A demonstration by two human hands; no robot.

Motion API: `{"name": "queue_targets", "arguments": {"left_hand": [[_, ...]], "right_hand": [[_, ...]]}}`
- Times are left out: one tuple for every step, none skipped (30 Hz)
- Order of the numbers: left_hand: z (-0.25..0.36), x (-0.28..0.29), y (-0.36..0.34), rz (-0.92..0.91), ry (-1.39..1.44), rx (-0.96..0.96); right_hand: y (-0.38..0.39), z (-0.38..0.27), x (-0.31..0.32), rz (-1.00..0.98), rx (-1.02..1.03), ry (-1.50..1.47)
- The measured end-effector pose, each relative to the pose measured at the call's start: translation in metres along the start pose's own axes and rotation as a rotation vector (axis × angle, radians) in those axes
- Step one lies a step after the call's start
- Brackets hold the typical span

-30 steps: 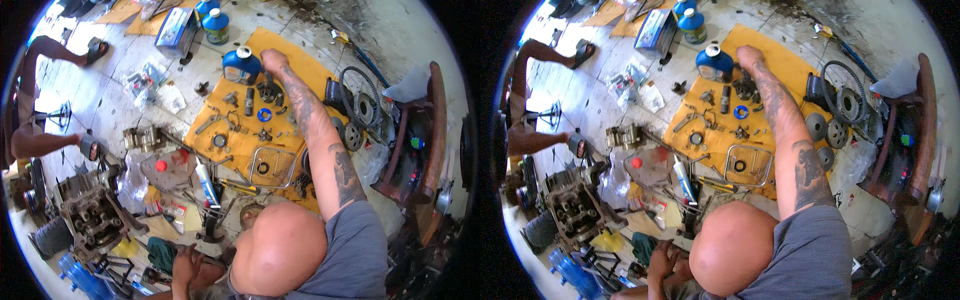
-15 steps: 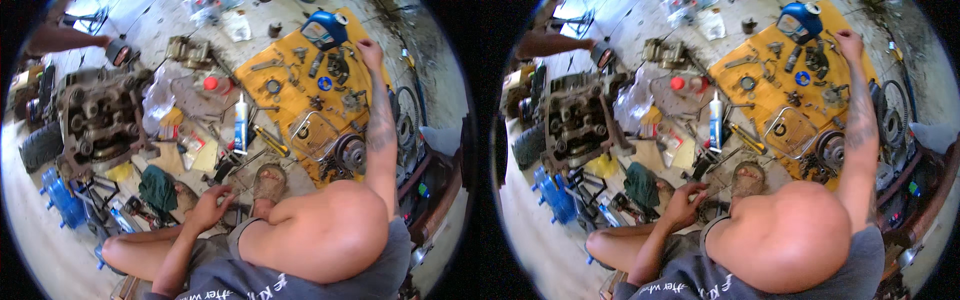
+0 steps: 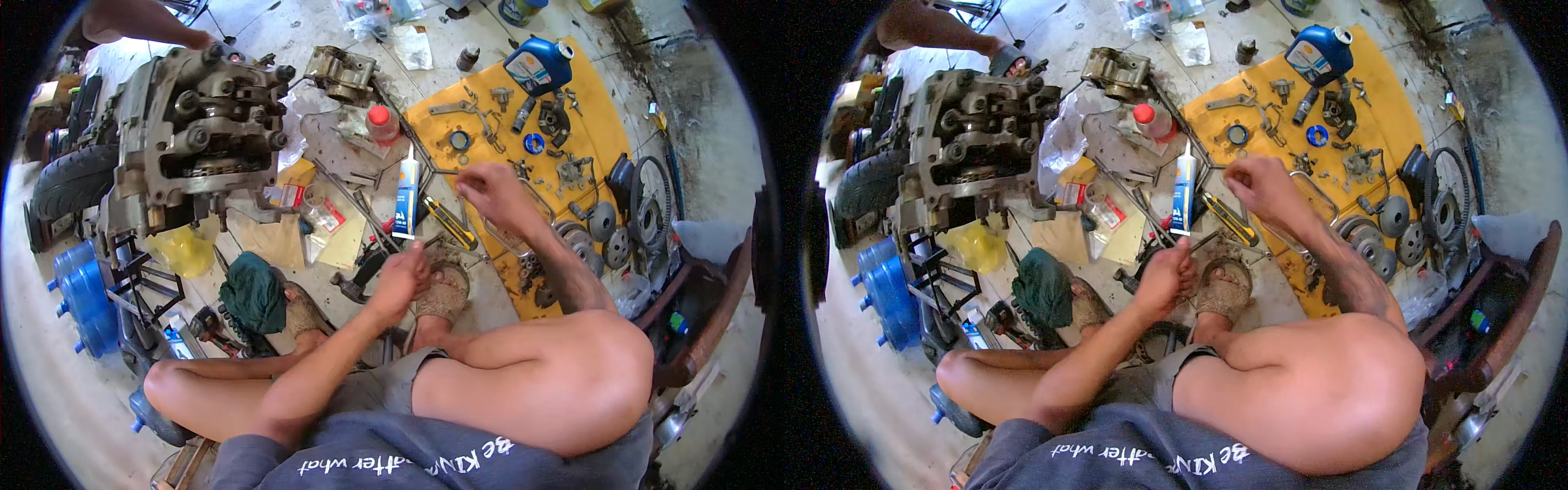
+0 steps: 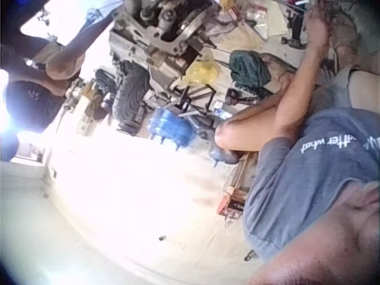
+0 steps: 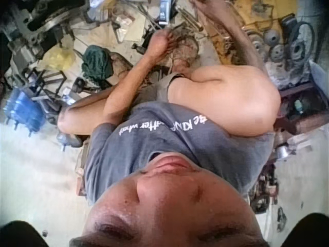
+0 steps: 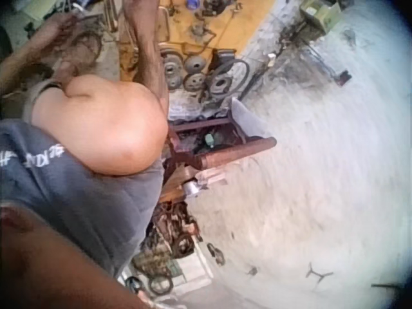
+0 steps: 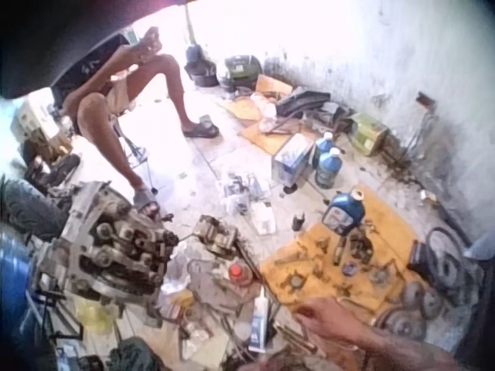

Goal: Repairing a motorcycle engine by cleaning parts and assembling components.

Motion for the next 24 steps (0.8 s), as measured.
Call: {"name": "queue_targets", "arguments": {"left_hand": [[0.013, -0.009, 0.015, 0.364, -0.363, -0.052], [0.021, -0.016, 0.016, 0.657, -0.714, -0.063], [0.025, -0.017, 0.024, 0.648, -0.716, -0.073], [0.036, -0.015, 0.037, 0.690, -0.955, -0.083], [0.047, -0.015, 0.049, 0.733, -1.194, -0.096], [0.050, -0.017, 0.061, 0.731, -1.195, -0.106], [0.055, -0.022, 0.074, 0.752, -1.207, -0.171], [0.067, -0.025, 0.117, 0.877, -1.223, -0.266], [0.067, -0.023, 0.129, 0.873, -1.220, -0.275], [0.067, -0.020, 0.138, 0.823, -1.143, -0.322], [0.065, -0.025, 0.140, 0.777, -1.065, -0.368], [0.062, -0.028, 0.141, 0.780, -1.058, -0.376], [0.056, -0.030, 0.143, 0.787, -0.922, -0.379], [0.052, -0.032, 0.141, 0.776, -0.788, -0.372], [0.050, -0.029, 0.138, 0.763, -0.783, -0.372], [0.043, -0.023, 0.132, 0.737, -0.743, -0.301], [0.039, -0.020, 0.138, 0.750, -0.700, -0.254], [0.041, -0.020, 0.145, 0.771, -0.693, -0.273], [0.043, -0.021, 0.150, 0.810, -0.800, -0.215], [0.042, -0.024, 0.150, 0.825, -0.906, -0.145], [0.040, -0.027, 0.150, 0.822, -0.899, -0.153], [0.045, -0.035, 0.149, 0.821, -0.999, -0.248], [0.050, -0.043, 0.150, 0.817, -1.098, -0.345], [0.052, -0.043, 0.153, 0.815, -1.092, -0.352]], "right_hand": [[-0.023, 0.006, -0.010, 0.002, 0.100, 0.211], [-0.025, 0.029, 0.003, 0.011, 0.138, 0.483], [-0.039, 0.046, -0.006, 0.017, 0.145, 0.493], [-0.052, 0.060, -0.022, -0.033, 0.214, 0.607], [-0.064, 0.065, -0.032, -0.082, 0.286, 0.720], [-0.072, 0.064, -0.030, -0.079, 0.292, 0.726], [-0.075, 0.063, -0.034, -0.150, 0.347, 0.740], [-0.098, 0.032, -0.073, -0.218, 0.484, 0.687], [-0.100, 0.032, -0.075, -0.299, 0.549, 0.667], [-0.101, 0.034, -0.076, -0.301, 0.554, 0.674], [-0.097, 0.032, -0.077, -0.322, 0.623, 0.715], [-0.095, 0.029, -0.080, -0.343, 0.695, 0.754], [-0.101, 0.041, -0.090, -0.518, 0.591, 0.893], [-0.099, 0.049, -0.087, -0.521, 0.585, 0.904], [-0.093, 0.054, -0.084, -0.503, 0.652, 0.929], [-0.086, 0.059, -0.078, -0.486, 0.717, 0.954], [-0.089, 0.052, -0.086, -0.485, 0.749, 0.943], [-0.088, 0.042, -0.092, -0.446, 0.851, 0.940], [-0.086, 0.032, -0.098, -0.406, 0.951, 0.935], [-0.082, 0.034, -0.095, -0.412, 0.957, 0.942], [-0.078, 0.031, -0.089, -0.361, 1.003, 0.915], [-0.074, 0.028, -0.085, -0.310, 1.049, 0.888], [-0.073, 0.033, -0.089, -0.356, 0.961, 0.967], [-0.068, 0.033, -0.089, -0.359, 0.967, 0.974]]}}
Point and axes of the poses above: each hand's wrist, its own y-axis away from the middle knuckle, its own x-axis out of the back of the hand, z = x × y, the point moved 7 cm from there along -y, towards the middle knuckle, and after that the axes turned 8 degrees about y, right-handed, at the moved point
